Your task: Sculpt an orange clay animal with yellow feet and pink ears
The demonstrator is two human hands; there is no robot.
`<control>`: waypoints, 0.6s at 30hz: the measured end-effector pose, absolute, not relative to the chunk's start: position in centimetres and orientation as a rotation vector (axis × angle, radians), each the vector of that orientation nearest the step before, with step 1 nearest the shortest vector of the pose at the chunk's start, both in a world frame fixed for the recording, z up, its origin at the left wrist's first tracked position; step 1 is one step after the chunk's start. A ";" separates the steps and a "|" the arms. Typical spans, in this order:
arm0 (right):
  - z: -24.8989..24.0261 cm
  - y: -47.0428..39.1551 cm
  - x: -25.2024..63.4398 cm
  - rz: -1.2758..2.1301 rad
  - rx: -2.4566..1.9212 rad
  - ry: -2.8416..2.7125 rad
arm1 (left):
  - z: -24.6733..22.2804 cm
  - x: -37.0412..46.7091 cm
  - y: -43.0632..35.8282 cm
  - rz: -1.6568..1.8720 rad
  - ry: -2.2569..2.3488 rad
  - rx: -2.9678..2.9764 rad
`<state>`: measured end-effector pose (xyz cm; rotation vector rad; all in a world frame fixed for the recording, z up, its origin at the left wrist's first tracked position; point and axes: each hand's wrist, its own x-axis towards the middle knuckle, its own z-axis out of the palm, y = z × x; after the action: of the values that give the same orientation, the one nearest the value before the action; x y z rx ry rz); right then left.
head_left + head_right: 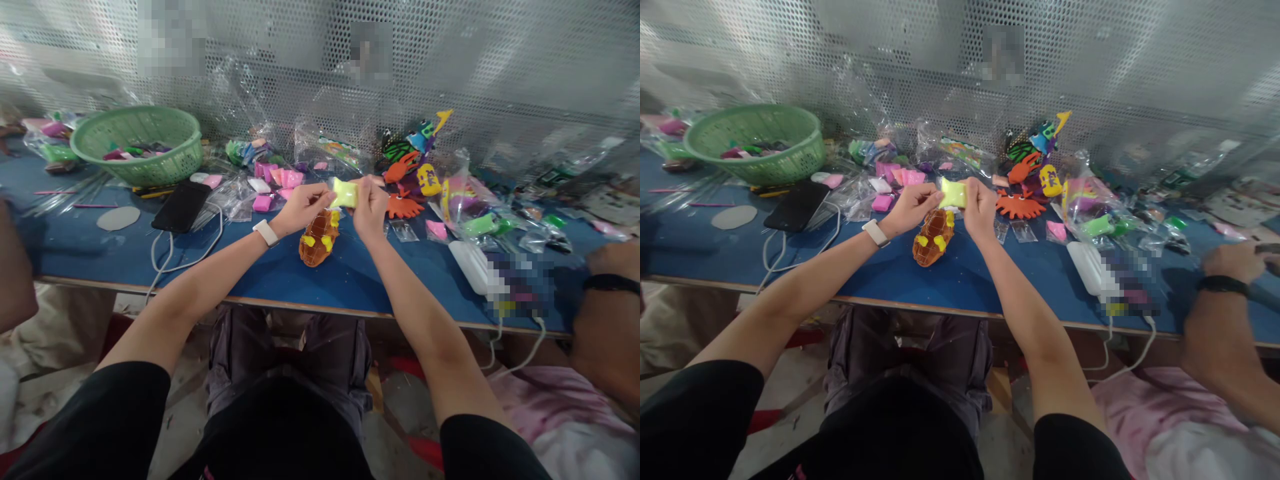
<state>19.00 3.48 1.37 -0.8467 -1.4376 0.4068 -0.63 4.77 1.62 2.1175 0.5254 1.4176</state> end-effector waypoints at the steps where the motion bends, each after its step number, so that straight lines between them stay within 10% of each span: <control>1: 1.2 3.8 19.0 0.450 -0.846 -1.396 | 1.6 -0.7 4.9 1.424 0.523 2.116; 18: -0.4 5.5 19.4 0.558 -0.773 -1.499 | 1.2 -1.4 5.8 1.581 0.639 2.068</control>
<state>19.36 5.47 -0.42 -0.7732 -1.4994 0.5575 -1.39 5.79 1.20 2.0682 0.6389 1.5812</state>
